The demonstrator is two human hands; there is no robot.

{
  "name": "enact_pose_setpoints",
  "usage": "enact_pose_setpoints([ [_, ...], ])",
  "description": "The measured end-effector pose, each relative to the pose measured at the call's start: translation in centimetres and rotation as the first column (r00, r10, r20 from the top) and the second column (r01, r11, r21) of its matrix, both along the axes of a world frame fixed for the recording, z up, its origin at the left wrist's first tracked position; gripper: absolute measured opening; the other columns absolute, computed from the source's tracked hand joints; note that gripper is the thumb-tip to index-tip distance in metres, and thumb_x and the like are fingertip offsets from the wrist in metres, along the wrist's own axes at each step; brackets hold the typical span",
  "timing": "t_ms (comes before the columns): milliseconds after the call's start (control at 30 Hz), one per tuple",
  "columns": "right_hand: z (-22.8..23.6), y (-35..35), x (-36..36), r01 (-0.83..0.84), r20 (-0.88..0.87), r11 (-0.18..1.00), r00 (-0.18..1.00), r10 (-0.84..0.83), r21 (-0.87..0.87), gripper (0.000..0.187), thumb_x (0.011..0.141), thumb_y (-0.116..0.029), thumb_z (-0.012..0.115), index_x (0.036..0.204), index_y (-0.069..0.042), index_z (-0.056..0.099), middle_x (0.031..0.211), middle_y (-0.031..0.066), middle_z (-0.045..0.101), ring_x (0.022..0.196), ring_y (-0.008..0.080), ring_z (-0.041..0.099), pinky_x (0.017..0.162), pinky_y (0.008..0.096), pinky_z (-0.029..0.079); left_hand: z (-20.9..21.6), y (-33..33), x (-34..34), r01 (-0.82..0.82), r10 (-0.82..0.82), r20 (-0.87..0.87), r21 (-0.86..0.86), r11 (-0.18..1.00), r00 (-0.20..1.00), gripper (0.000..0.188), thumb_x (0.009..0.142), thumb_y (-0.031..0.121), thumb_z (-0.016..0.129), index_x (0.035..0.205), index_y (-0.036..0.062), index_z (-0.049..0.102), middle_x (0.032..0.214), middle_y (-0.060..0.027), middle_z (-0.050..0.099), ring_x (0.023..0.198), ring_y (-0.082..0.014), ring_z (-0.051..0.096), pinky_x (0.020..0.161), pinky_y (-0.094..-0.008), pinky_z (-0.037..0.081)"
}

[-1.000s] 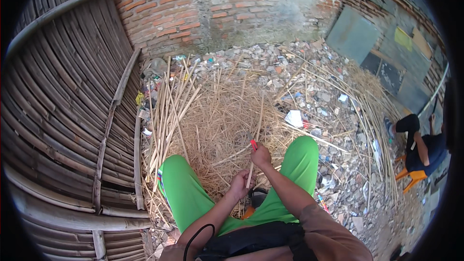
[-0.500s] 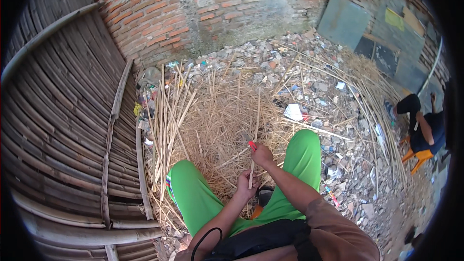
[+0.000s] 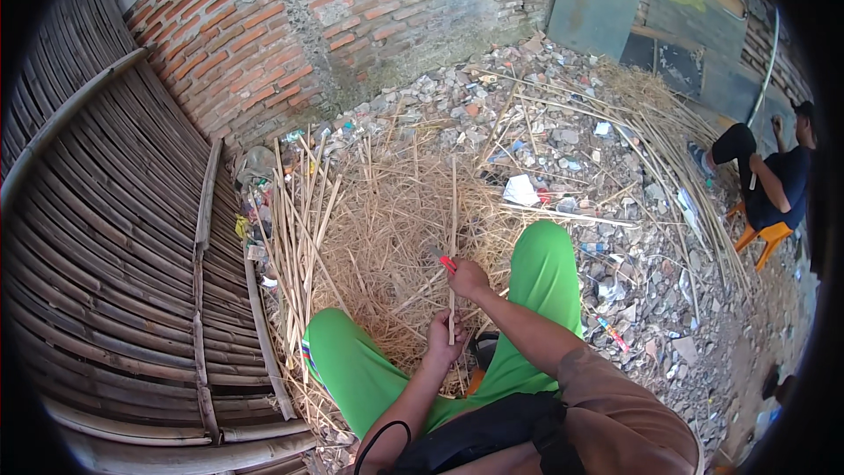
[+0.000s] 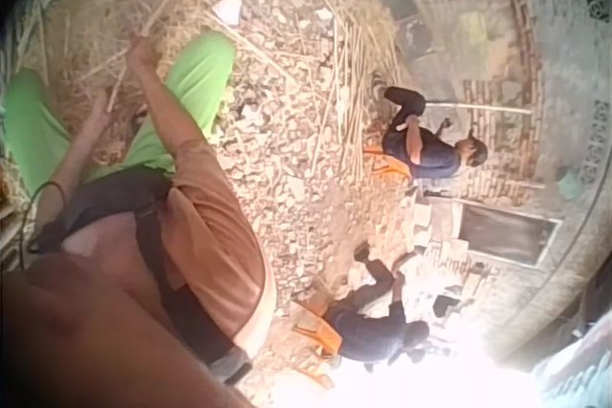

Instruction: The person scrapes a long bamboo strip using a small handheld blade to refine its surface, handling the strip by hand and turning it over to work on different sections while seated.

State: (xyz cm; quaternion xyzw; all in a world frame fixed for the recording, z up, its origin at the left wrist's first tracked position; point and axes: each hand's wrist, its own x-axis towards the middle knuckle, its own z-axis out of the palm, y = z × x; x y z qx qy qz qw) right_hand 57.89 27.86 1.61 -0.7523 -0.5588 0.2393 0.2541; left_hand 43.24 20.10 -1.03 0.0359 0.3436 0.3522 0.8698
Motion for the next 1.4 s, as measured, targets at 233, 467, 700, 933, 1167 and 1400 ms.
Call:
enact_pose_setpoints([
  [233, -0.4, 0.0, 0.5, 0.003, -0.005, 1.0, 1.0, -0.003, -0.008, 0.024, 0.087, -0.027, 0.06, 0.103, -0.01, 0.066, 0.094, 0.0197, 0.07, 0.089, 0.0408, 0.067, 0.079, 0.0512, 0.053, 1.0, -0.1, 0.5, -0.015, 0.019, -0.072, 0.063, 0.998, 0.997, 0.018, 0.097, 0.024, 0.047, 0.096, 0.0079, 0.055, 0.072, -0.0018, 0.055, 0.05, -0.0115, 0.043, 0.044, -0.0271, 0.032],
  [467, -0.1, 0.0, 0.6, -0.004, -0.005, 1.0, 1.0, 0.004, -0.015, 0.023, 0.087, -0.026, 0.06, 0.103, -0.012, 0.066, 0.095, 0.019, 0.07, 0.091, 0.0395, 0.067, 0.079, 0.0502, 0.053, 2.6, -0.6, 1.1, -0.041, 0.091, -0.255, 0.195, 0.98, 0.963, 0.009, 0.096, 0.016, 0.054, 0.098, 0.0076, 0.056, 0.073, -0.0026, 0.055, 0.047, -0.0112, 0.045, 0.039, -0.0263, 0.035],
  [700, -0.4, 0.2, 0.6, 0.004, -0.028, 0.998, 1.0, -0.005, -0.058, 0.026, 0.087, -0.028, 0.062, 0.106, -0.011, 0.066, 0.099, 0.0188, 0.07, 0.094, 0.0387, 0.067, 0.083, 0.0493, 0.053, 2.2, -0.5, 1.0, -0.03, 0.105, -0.346, 0.217, 0.976, 0.932, 0.013, 0.093, 0.01, 0.059, 0.106, 0.0061, 0.059, 0.075, -0.0025, 0.058, 0.046, -0.011, 0.048, 0.038, -0.0258, 0.038],
  [933, 0.7, -0.1, 0.0, 0.126, -0.076, 0.992, 0.989, -0.127, -0.015, 0.03, 0.085, -0.028, 0.062, 0.108, -0.008, 0.065, 0.096, 0.022, 0.07, 0.094, 0.0398, 0.067, 0.083, 0.048, 0.053, 2.6, -0.4, 0.7, 0.005, 0.076, -0.347, 0.226, 0.974, 0.935, 0.016, 0.093, 0.01, 0.061, 0.108, 0.0069, 0.057, 0.075, -0.0032, 0.058, 0.05, -0.0116, 0.049, 0.042, -0.0259, 0.038],
  [1167, -0.1, 0.3, 0.5, 0.134, -0.128, 0.99, 0.982, -0.14, -0.054, 0.033, 0.084, -0.029, 0.064, 0.106, -0.004, 0.064, 0.1, 0.0234, 0.069, 0.097, 0.0408, 0.067, 0.085, 0.048, 0.053, 2.2, -0.2, 0.6, 0.008, 0.062, -0.321, 0.212, 0.977, 0.945, 0.017, 0.094, 0.012, 0.062, 0.109, 0.0052, 0.063, 0.075, -0.0025, 0.062, 0.049, -0.0117, 0.052, 0.041, -0.0255, 0.04],
  [1400, -0.8, 1.3, 1.0, 0.22, -0.223, 0.97, 0.945, -0.237, -0.101, 0.028, 0.084, -0.03, 0.063, 0.089, -0.002, 0.069, 0.077, 0.0202, 0.07, 0.073, 0.0344, 0.071, 0.07, 0.0455, 0.056, 2.0, 0.0, 0.6, 0.116, -0.039, -0.321, 0.225, 0.967, 0.946, 0.016, 0.099, 0.016, 0.055, 0.107, 0.0048, 0.064, 0.075, -0.0023, 0.062, 0.051, -0.0116, 0.053, 0.043, -0.025, 0.041],
])
